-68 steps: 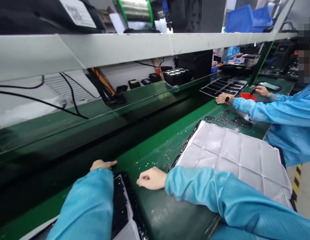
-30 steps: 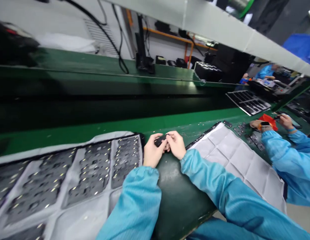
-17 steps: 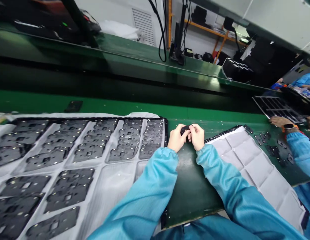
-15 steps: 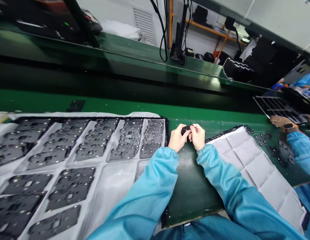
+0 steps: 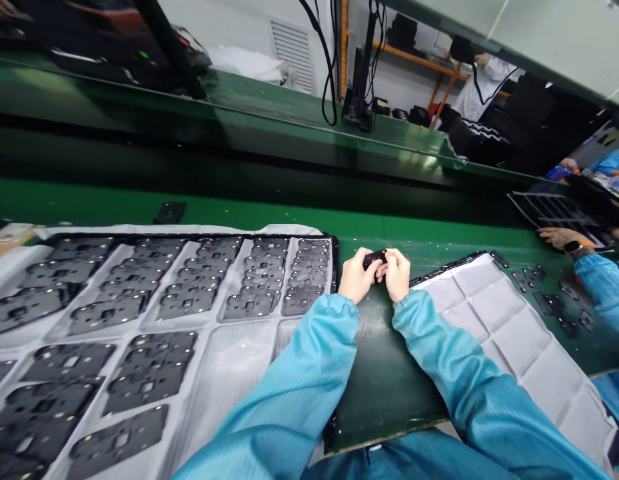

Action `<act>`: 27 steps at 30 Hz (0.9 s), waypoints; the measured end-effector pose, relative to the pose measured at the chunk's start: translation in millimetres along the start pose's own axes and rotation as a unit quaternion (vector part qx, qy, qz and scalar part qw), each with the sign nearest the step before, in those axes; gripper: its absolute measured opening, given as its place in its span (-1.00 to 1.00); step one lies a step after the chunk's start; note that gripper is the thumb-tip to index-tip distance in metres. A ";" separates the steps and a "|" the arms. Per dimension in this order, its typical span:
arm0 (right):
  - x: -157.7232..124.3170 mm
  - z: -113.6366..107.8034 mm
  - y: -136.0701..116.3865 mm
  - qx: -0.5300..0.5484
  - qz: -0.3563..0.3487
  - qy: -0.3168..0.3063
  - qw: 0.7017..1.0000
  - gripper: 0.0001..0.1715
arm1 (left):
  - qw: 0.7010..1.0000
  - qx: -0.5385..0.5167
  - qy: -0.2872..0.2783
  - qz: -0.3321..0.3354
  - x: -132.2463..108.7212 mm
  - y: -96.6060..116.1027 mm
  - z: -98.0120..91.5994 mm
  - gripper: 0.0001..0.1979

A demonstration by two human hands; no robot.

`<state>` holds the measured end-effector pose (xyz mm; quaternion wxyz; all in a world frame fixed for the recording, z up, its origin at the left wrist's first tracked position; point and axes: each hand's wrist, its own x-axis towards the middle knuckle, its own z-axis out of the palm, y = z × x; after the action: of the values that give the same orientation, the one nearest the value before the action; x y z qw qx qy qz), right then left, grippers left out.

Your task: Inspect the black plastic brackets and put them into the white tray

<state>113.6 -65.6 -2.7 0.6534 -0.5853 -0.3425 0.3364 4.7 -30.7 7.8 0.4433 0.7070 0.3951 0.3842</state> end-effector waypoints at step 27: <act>1.4 -0.7 -9.1 0.068 0.037 0.002 0.997 -0.74 | 0.971 -0.211 -0.081 -0.081 7.6 -1.6 -1.4 -0.74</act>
<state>115.3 -65.7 6.4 0.6795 -0.5526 -0.2955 0.3814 6.1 -22.9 8.2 0.6422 0.5921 0.3240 0.3634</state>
